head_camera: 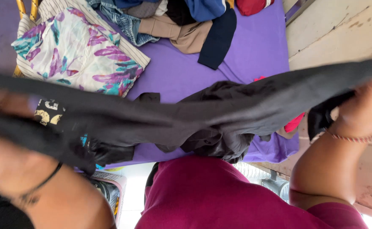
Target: The person folds a patterned t-shirt on a purple surface, then picks up a black shirt, turns it inside out, and begins buttoning it. The person handles the garments by hand on a surface covered with other clothes.
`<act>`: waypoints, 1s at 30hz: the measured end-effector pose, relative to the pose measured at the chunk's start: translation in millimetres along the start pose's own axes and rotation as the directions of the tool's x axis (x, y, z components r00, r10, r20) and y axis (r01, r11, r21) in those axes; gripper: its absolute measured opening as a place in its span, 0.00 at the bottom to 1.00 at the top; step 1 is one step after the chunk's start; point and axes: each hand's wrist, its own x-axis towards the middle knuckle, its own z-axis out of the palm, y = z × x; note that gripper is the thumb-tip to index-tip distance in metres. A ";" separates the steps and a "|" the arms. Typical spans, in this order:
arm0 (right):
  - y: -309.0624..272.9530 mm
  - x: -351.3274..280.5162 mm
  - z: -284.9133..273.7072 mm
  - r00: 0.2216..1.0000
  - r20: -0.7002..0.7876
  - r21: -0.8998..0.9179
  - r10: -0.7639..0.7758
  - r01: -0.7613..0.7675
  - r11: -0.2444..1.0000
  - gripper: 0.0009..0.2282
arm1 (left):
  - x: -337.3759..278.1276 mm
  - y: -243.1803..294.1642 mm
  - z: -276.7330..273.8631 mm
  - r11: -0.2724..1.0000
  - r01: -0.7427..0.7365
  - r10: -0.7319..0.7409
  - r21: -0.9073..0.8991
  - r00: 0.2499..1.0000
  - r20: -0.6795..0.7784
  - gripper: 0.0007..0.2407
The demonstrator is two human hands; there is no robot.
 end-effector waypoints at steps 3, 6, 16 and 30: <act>-97.4 87.1 -54.0 0.961 -0.075 0.986 0.266 0.032 0.163 0.08 | 10.4 37.1 98.3 0.816 0.002 0.088 -0.579 0.988 0.127 0.20; -143.8 118.8 -30.1 0.999 -0.036 0.911 0.012 0.028 0.410 0.17 | 49.4 -4.4 172.3 0.931 0.056 0.069 -0.361 0.944 0.323 0.42; -256.4 -13.8 -14.7 0.696 0.355 0.841 -0.624 0.054 0.539 0.28 | -96.4 -199.0 224.5 0.553 -0.751 -0.115 0.360 0.359 0.926 0.26; -227.5 -43.0 -27.6 0.326 0.433 0.898 -0.840 -0.072 0.434 0.04 | -91.0 -149.7 150.5 0.693 -0.589 -0.501 0.415 0.020 0.865 0.09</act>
